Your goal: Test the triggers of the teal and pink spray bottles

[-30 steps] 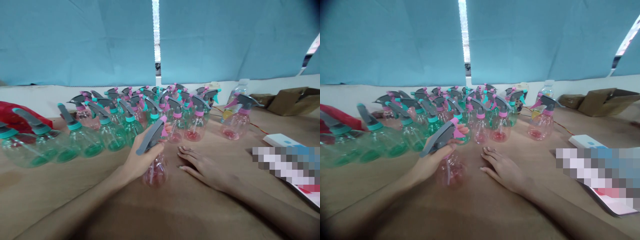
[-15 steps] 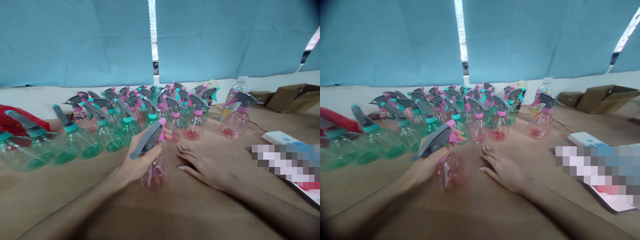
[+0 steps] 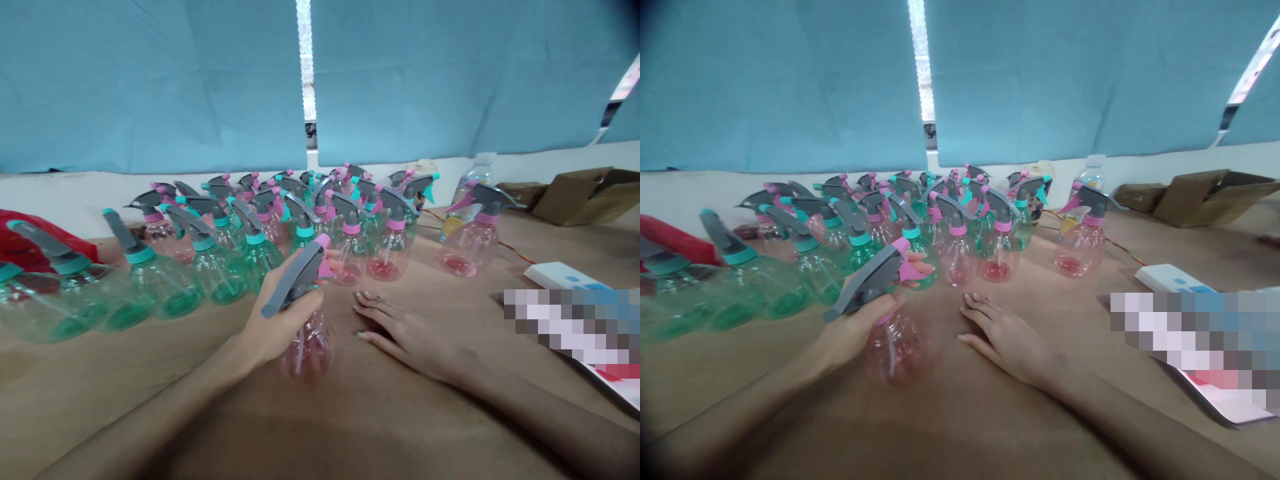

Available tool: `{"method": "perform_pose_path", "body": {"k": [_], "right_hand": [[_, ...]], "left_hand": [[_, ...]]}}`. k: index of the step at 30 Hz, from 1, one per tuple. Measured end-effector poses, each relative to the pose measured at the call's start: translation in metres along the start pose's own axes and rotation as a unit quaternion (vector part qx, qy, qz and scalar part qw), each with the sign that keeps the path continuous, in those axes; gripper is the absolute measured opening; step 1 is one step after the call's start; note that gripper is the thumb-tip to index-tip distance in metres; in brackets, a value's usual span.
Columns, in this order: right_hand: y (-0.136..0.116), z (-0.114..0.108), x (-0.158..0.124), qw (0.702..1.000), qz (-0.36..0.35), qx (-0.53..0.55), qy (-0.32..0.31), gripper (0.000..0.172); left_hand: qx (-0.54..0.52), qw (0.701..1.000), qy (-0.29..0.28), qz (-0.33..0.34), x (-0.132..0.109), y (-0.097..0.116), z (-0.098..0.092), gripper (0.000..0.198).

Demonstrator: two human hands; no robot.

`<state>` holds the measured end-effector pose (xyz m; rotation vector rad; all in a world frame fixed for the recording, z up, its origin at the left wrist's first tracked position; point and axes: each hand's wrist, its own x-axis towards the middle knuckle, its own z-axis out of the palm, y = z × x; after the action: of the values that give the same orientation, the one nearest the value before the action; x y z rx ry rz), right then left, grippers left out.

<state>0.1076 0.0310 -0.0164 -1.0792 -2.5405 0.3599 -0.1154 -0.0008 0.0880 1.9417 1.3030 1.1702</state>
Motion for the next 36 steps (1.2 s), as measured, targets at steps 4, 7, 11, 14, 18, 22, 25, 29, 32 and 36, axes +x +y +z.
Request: {"method": "perform_pose_path", "body": {"k": [4, 7, 11, 14, 18, 22, 25, 29, 32, 36], "right_hand": [[0.0011, 0.0005, 0.0003, 1.0, -0.006, -0.009, -0.001, 0.056], [0.002, 0.0016, 0.0002, 1.0, -0.006, -0.019, -0.001, 0.057], [0.0011, 0.0012, -0.0002, 1.0, -0.004, -0.005, 0.008, 0.055], [0.0002, 0.0004, -0.0002, 1.0, -0.003, 0.001, 0.004, 0.056], [0.0005, 0.0007, -0.0002, 1.0, -0.005, 0.005, 0.013, 0.054], [0.0007, 0.0012, -0.0002, 1.0, -0.004, 0.001, 0.018, 0.053], [0.0003, 0.0006, -0.0002, 1.0, -0.003, -0.005, 0.015, 0.053], [0.0006, 0.0002, -0.0002, 1.0, -0.006, -0.006, 0.007, 0.055], [0.001, 0.0008, -0.0004, 1.0, -0.007, 0.003, 0.015, 0.054], [0.0011, 0.0019, -0.0008, 1.0, -0.004, 0.005, 0.021, 0.053]], "left_hand": [[0.017, 0.999, 0.044, 0.0, -0.0015, -0.002, 0.0033, 0.014], [0.002, 0.999, 0.047, -0.005, -0.0011, -0.0018, 0.0045, 0.005], [-0.003, 0.999, 0.046, -0.005, -0.0001, 0.0, 0.0046, 0.006], [-0.001, 0.999, 0.054, -0.006, 0.0002, 0.0009, 0.0045, 0.009], [-0.008, 0.999, 0.042, 0.012, 0.0001, -0.0003, 0.0046, 0.01], [-0.007, 0.999, 0.045, 0.01, -0.0003, -0.0015, 0.0049, 0.004], [-0.005, 0.999, 0.043, 0.004, -0.0006, -0.0009, 0.0049, 0.005], [0.002, 0.999, 0.045, 0.014, -0.0004, -0.0006, 0.0046, 0.007], [0.012, 0.999, 0.049, 0.021, -0.0001, -0.0015, 0.0043, 0.004], [0.016, 0.999, 0.047, 0.007, 0.0, -0.0017, 0.0041, 0.003]]}}
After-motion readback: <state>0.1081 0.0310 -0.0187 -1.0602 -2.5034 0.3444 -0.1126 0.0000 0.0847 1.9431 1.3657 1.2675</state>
